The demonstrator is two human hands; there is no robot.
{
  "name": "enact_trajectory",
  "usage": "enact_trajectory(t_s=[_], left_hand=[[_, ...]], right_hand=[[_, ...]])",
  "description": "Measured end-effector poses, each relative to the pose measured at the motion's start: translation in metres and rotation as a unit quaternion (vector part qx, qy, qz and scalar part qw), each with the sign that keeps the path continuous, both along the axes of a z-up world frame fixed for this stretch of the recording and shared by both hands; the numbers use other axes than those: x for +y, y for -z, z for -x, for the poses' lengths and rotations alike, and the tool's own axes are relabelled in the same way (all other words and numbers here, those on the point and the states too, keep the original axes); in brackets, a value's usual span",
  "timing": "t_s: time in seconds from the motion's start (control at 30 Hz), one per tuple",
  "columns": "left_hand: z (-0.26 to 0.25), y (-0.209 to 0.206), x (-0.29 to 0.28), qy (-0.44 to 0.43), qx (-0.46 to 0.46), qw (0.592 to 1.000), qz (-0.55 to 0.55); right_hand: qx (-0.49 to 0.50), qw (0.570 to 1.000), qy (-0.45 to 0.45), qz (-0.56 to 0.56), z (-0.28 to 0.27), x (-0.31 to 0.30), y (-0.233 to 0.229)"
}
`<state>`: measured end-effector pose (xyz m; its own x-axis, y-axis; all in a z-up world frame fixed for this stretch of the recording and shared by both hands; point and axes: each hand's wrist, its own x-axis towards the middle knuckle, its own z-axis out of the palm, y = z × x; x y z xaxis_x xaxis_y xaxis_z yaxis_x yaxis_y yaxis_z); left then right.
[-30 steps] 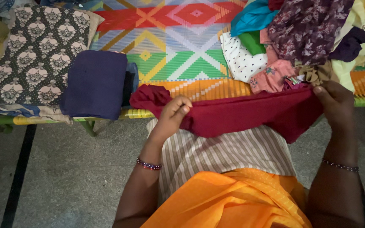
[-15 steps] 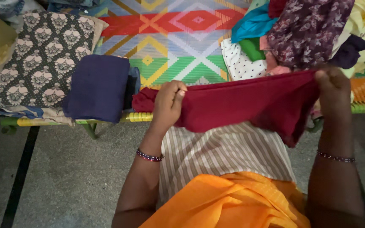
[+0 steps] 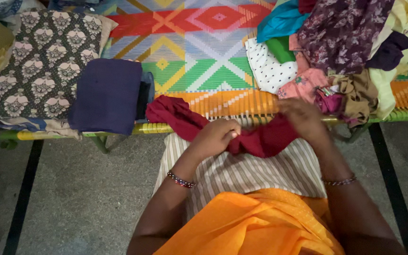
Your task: The person folds a dark blue garment and then a maroon garment by hand on a woven cot. Each item is smoothed, folded into a compact rectangle, and placed in a neat stack.
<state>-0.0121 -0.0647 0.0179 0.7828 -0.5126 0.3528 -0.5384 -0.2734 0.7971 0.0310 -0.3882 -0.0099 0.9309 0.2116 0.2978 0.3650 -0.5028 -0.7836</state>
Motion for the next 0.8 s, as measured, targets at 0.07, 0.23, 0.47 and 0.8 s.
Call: enact_trajectory(t_s=[0.07,0.23,0.47,0.8], left_hand=[[0.001,-0.001,-0.009,-0.007,-0.036,0.999,-0.017],[0.008,0.000,-0.021,-0.012,-0.041,0.999,0.006],[0.015,0.002,-0.016,-0.057,-0.002,0.998,-0.006],[-0.008,0.019,0.043,-0.099,-0.041,0.991,-0.085]], right_hand=[[0.138,0.982,-0.129,0.015,0.018,0.032,-0.007],[0.140,0.955,-0.256,-0.053,0.043,0.095,-0.016],[-0.005,0.959,-0.127,0.252,0.045,0.081,-0.049],[-0.074,0.972,-0.040,0.218,0.047,0.034,-0.096]])
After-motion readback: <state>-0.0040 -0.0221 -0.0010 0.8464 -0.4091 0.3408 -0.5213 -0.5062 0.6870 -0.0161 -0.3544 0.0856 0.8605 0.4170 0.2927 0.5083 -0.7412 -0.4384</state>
